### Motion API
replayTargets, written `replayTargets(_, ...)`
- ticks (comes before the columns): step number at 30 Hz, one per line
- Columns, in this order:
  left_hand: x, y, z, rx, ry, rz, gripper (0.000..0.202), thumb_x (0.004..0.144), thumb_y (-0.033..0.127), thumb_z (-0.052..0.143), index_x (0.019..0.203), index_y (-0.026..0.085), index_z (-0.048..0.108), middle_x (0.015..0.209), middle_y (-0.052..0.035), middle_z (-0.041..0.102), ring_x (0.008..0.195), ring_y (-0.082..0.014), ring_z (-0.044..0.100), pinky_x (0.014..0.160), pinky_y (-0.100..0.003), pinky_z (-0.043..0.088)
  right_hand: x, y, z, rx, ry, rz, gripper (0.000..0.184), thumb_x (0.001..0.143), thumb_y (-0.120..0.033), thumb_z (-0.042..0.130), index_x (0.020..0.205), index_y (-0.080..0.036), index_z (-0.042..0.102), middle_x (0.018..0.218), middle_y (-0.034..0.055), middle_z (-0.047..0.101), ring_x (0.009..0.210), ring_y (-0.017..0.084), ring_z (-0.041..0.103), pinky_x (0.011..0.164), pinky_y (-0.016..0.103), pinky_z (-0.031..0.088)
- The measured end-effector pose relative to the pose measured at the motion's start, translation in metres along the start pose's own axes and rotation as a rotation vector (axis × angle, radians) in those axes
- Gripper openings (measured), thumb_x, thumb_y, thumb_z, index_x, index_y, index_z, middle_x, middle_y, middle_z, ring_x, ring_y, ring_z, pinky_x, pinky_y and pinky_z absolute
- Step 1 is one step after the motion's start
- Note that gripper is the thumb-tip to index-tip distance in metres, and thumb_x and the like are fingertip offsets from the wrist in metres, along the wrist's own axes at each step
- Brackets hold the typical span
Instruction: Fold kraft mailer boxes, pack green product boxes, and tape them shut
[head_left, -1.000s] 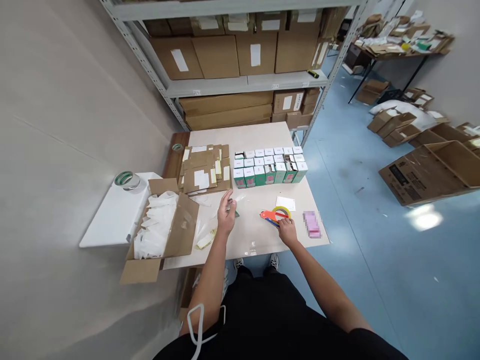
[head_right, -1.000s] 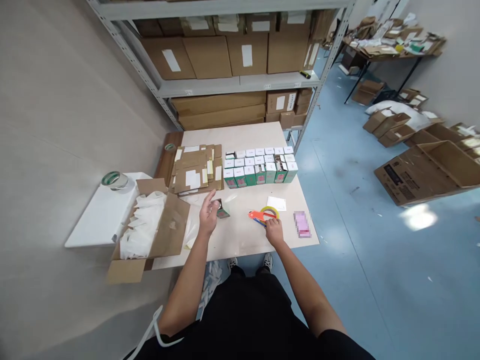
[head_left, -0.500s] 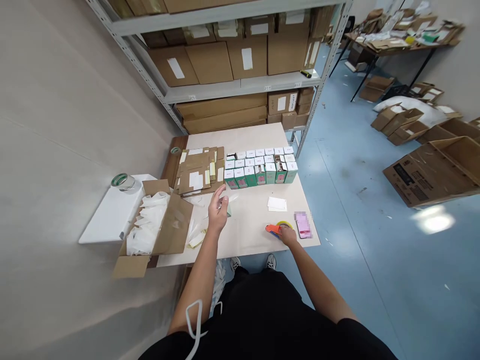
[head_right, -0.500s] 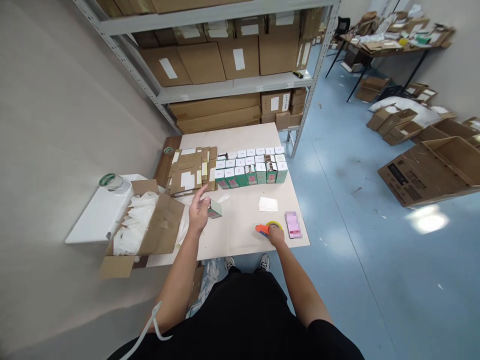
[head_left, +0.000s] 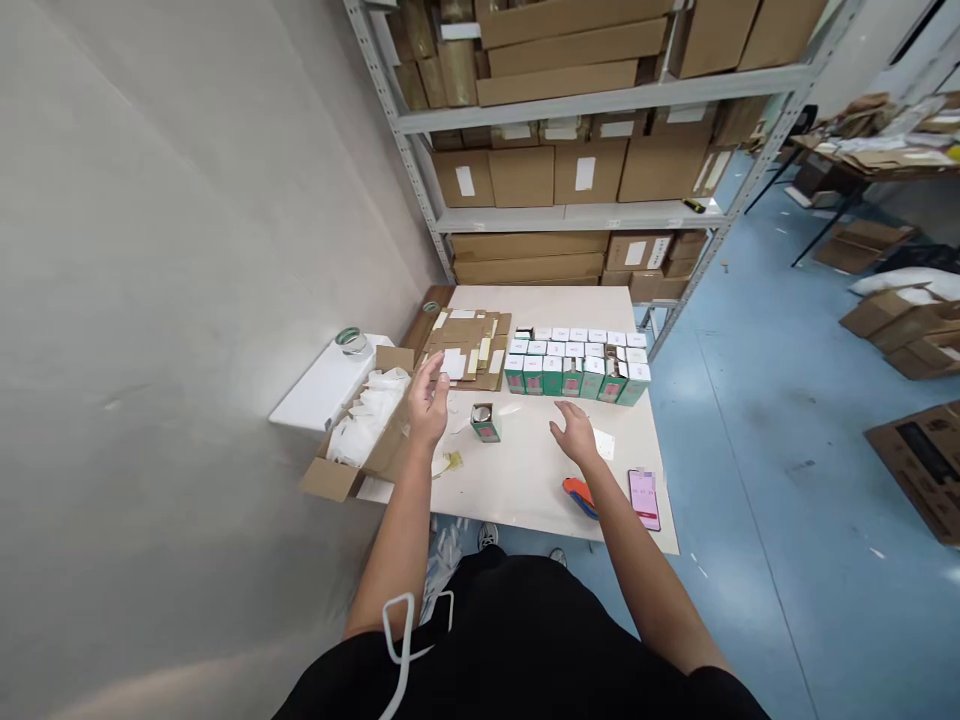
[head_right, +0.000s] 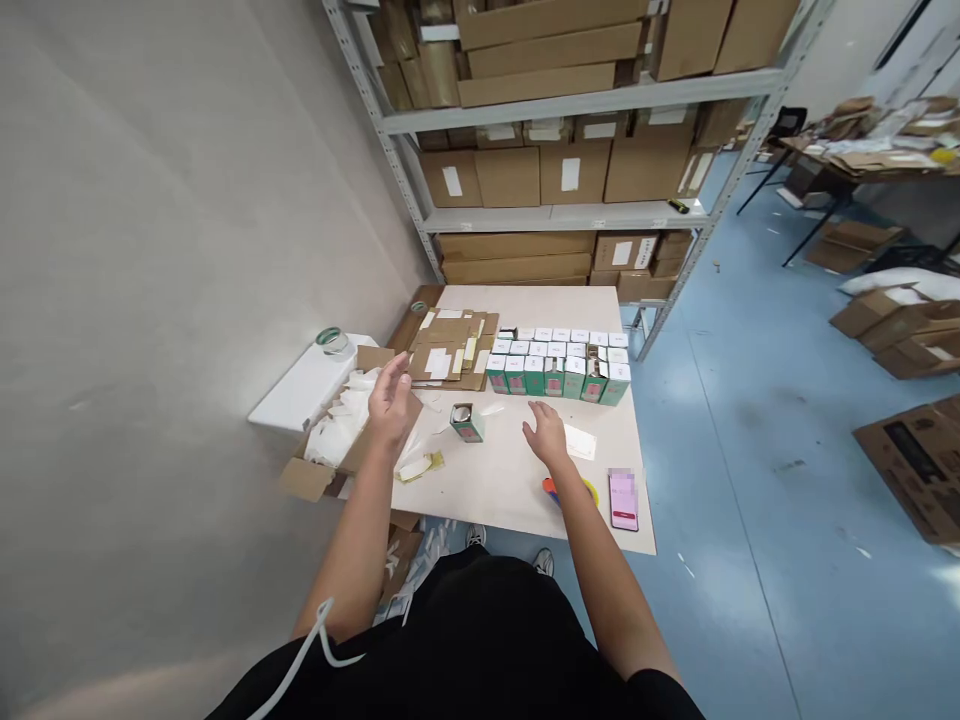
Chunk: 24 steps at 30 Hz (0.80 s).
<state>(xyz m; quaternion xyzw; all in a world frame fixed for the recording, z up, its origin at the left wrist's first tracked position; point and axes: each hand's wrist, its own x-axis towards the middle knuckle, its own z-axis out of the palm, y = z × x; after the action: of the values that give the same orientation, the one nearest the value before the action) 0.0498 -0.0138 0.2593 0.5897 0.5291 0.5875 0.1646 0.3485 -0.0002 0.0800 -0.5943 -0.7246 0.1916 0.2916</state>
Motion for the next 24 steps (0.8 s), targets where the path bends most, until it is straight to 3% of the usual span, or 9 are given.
replayTargets(6, 0.012, -0.03, -0.047, -0.024, 0.055, -0.067, 0.054, 0.1, 0.057, 0.06, 0.143, 0.024, 0.063, 0.148, -0.0135, 0.061, 0.132, -0.0274, 0.062, 0.115, -0.045, 0.05, 0.05, -0.078, 0.023, 0.081, 0.036, -0.208, 0.055, 0.098, -0.03, 0.055, 0.152, -0.019, 0.055, 0.156, 0.0153, 0.054, 0.144, 0.032, 0.048, 0.117, 0.052, 0.043)
replayTargets(10, 0.025, -0.07, -0.081, -0.008, 0.049, -0.17, 0.046, 0.097, 0.055, 0.063, 0.129, 0.022, 0.072, 0.138, -0.0127, 0.069, 0.13, -0.0273, 0.063, 0.115, -0.046, 0.049, 0.079, -0.124, 0.056, 0.076, 0.0, -0.249, 0.055, 0.097, -0.03, 0.056, 0.152, -0.021, 0.055, 0.158, 0.0148, 0.052, 0.144, 0.033, 0.048, 0.117, 0.054, 0.043)
replayTargets(14, 0.047, -0.128, -0.11, -0.018, 0.039, -0.294, 0.042, 0.094, 0.051, 0.066, 0.124, 0.022, 0.074, 0.136, -0.0124, 0.07, 0.126, -0.0269, 0.065, 0.11, -0.045, 0.052, 0.112, -0.155, 0.095, 0.047, -0.045, -0.269, 0.054, 0.097, -0.029, 0.056, 0.151, -0.021, 0.056, 0.158, 0.0146, 0.052, 0.144, 0.032, 0.048, 0.117, 0.052, 0.043)
replayTargets(17, 0.072, -0.179, -0.12, -0.052, 0.033, -0.382, 0.04, 0.094, 0.047, 0.067, 0.124, 0.022, 0.074, 0.133, -0.0126, 0.071, 0.124, -0.0267, 0.066, 0.106, -0.044, 0.054, 0.141, -0.17, 0.127, 0.039, -0.078, -0.262, 0.056, 0.096, -0.027, 0.057, 0.151, -0.021, 0.055, 0.158, 0.0147, 0.052, 0.145, 0.032, 0.048, 0.119, 0.051, 0.042)
replayTargets(20, 0.11, -0.235, -0.118, -0.088, -0.027, -0.424, 0.039, 0.094, 0.044, 0.066, 0.125, 0.021, 0.073, 0.13, -0.0129, 0.073, 0.121, -0.0269, 0.068, 0.107, -0.044, 0.053, 0.174, -0.178, 0.164, 0.058, -0.112, -0.22, 0.057, 0.096, -0.027, 0.057, 0.152, -0.021, 0.054, 0.16, 0.0145, 0.05, 0.147, 0.031, 0.047, 0.12, 0.051, 0.042)
replayTargets(24, 0.173, -0.316, -0.1, -0.133, -0.171, -0.453, 0.035, 0.095, 0.037, 0.063, 0.124, 0.02, 0.073, 0.133, -0.0113, 0.072, 0.125, -0.0254, 0.066, 0.11, -0.04, 0.05, 0.217, -0.177, 0.215, 0.08, -0.164, -0.153, 0.059, 0.093, -0.027, 0.06, 0.152, -0.021, 0.054, 0.162, 0.0142, 0.047, 0.15, 0.032, 0.044, 0.122, 0.052, 0.04)
